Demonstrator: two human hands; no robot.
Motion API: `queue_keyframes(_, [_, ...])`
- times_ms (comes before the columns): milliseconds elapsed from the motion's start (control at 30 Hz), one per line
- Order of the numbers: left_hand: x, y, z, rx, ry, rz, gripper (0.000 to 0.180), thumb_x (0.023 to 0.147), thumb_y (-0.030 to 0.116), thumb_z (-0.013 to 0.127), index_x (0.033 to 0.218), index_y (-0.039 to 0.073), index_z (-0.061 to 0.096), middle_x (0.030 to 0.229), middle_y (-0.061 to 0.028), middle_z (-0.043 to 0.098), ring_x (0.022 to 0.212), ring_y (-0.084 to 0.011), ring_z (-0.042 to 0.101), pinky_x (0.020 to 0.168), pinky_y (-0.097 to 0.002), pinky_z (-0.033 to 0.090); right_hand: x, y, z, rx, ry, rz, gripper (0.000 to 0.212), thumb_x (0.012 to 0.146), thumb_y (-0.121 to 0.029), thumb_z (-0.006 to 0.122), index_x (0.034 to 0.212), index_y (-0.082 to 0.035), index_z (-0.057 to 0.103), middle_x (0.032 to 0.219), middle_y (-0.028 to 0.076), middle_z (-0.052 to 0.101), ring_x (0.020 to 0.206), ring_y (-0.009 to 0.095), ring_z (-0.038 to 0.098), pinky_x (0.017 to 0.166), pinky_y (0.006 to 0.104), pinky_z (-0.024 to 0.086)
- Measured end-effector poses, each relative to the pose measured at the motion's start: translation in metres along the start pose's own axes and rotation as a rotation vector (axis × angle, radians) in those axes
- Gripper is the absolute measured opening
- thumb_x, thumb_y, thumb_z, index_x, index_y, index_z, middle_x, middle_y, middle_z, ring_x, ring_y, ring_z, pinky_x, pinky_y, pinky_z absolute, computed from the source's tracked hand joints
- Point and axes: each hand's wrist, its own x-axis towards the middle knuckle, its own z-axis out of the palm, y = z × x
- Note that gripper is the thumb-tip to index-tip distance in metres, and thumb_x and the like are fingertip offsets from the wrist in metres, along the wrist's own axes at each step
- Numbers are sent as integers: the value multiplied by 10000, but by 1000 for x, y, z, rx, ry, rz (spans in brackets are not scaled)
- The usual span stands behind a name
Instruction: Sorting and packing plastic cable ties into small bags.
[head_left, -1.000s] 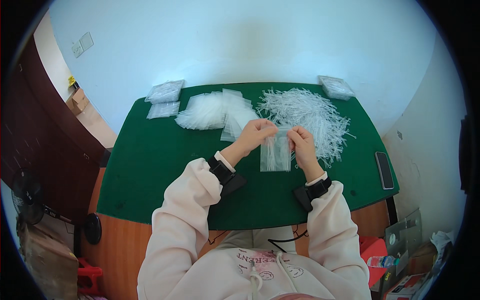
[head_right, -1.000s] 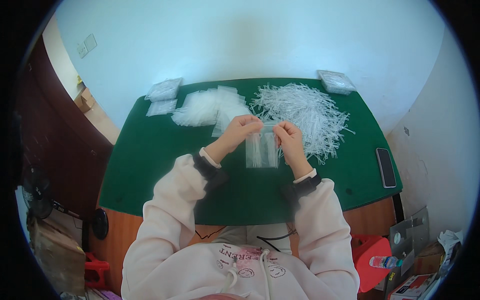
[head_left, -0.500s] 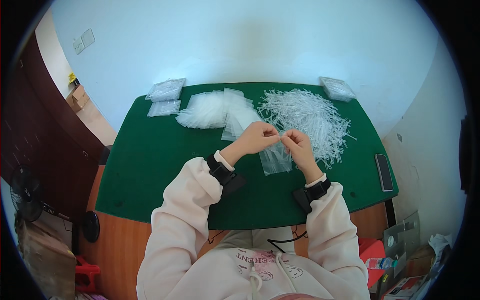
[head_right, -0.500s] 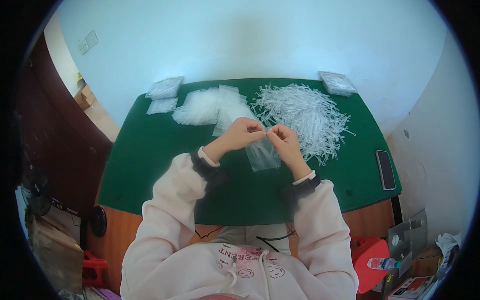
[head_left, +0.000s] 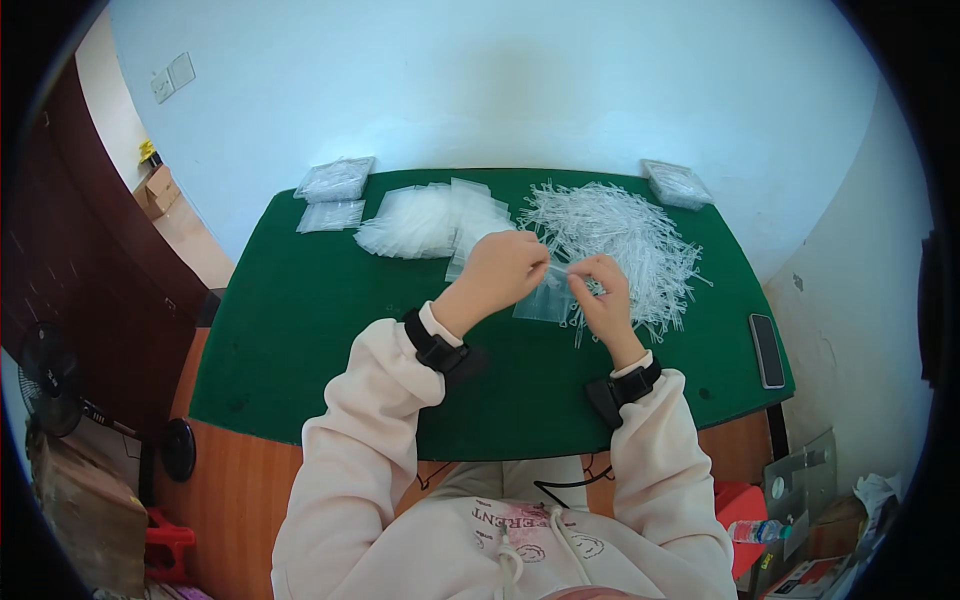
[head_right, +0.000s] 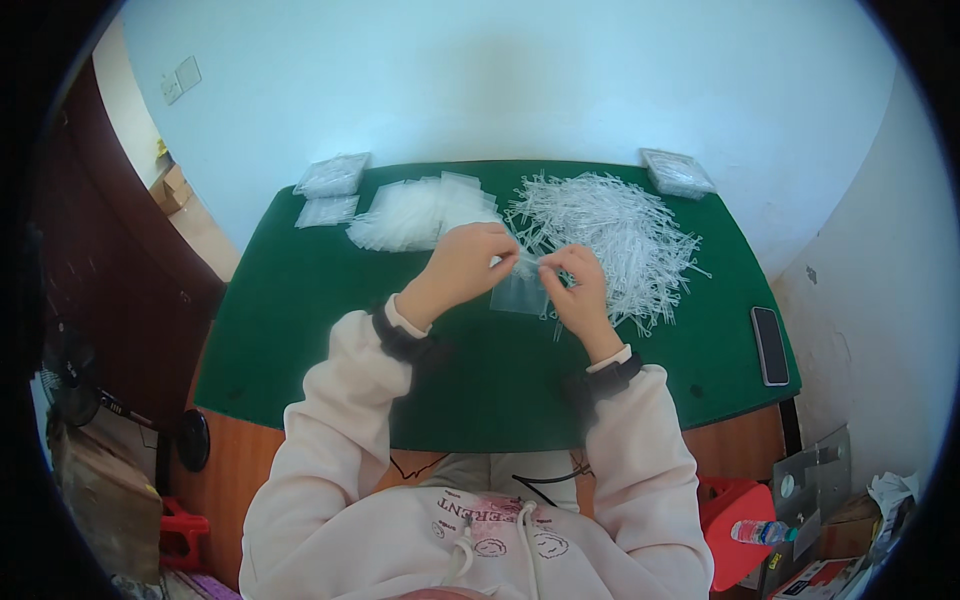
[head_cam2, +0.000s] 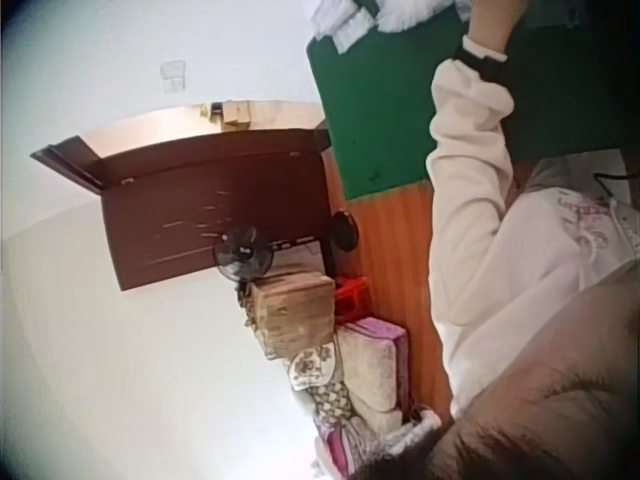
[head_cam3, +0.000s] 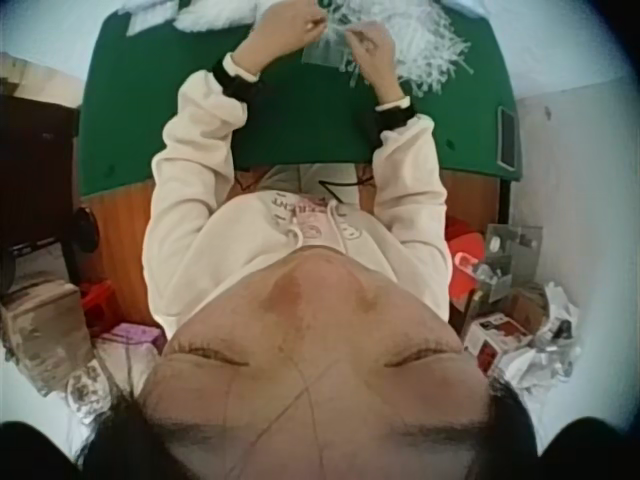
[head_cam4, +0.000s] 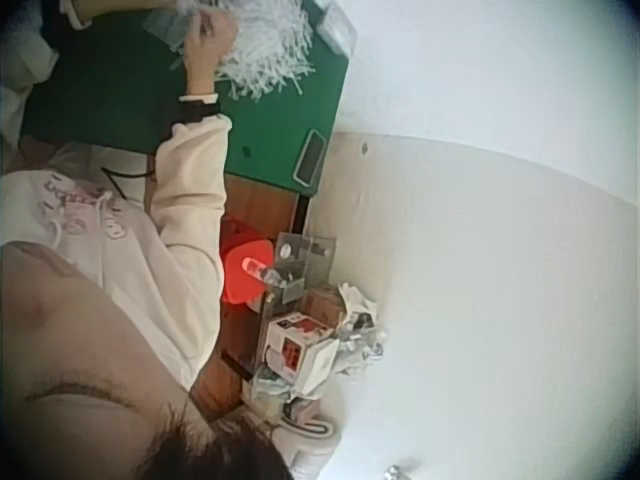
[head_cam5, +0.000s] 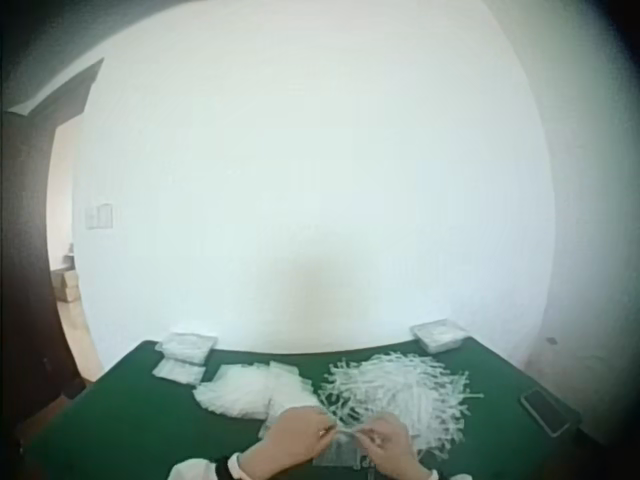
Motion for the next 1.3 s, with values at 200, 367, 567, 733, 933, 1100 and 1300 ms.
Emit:
queue_keyframes(200, [2,18,5,195,85,276,74,657,101,602,615,74,548,629,-57,504,605,-234,526,537,-353,416,3,-11,0,-256,3,-258,98,634,-8,632,712,-56,599,719,54,551,709,224,502,640,316,380])
queue_keyframes(367, [3,22,1,151,88,240,69,655,96,600,611,76,551,621,-53,510,597,-232,529,524,-349,417,4,-12,-2,-279,22,-272,88,639,-15,634,698,-66,594,699,44,546,709,219,505,661,323,374])
queue_keyframes(567, [3,18,-1,114,116,80,78,648,106,595,592,73,552,598,-48,507,568,-238,527,499,-345,415,7,-1,-8,-309,83,-207,76,648,-26,637,674,-64,577,679,44,541,702,219,505,669,320,371])
queue_keyframes(733, [3,19,-5,87,110,21,80,648,116,592,592,71,557,604,-50,515,576,-243,529,505,-344,420,6,0,-10,-277,111,-130,72,664,-17,627,680,-41,562,669,57,533,664,206,507,626,303,381])
queue_keyframes(933, [1,19,2,110,131,138,83,648,117,596,591,70,558,596,-53,506,578,-243,527,514,-351,412,1,-13,2,-59,-44,-56,50,702,-4,604,725,-13,561,673,63,517,639,170,499,591,260,381])
queue_keyframes(1100, [2,20,1,111,78,196,86,649,122,603,593,70,563,586,-54,496,572,-242,522,518,-353,402,-2,-15,2,-68,-89,-75,49,714,-5,600,734,-11,555,672,59,515,616,157,491,574,254,381])
queue_keyframes(1300, [1,17,-1,100,37,183,79,652,120,601,598,69,574,592,-57,503,566,-248,525,518,-359,406,-1,-16,3,-45,-71,-46,42,731,-8,588,730,-6,546,672,51,514,621,143,489,576,251,381])
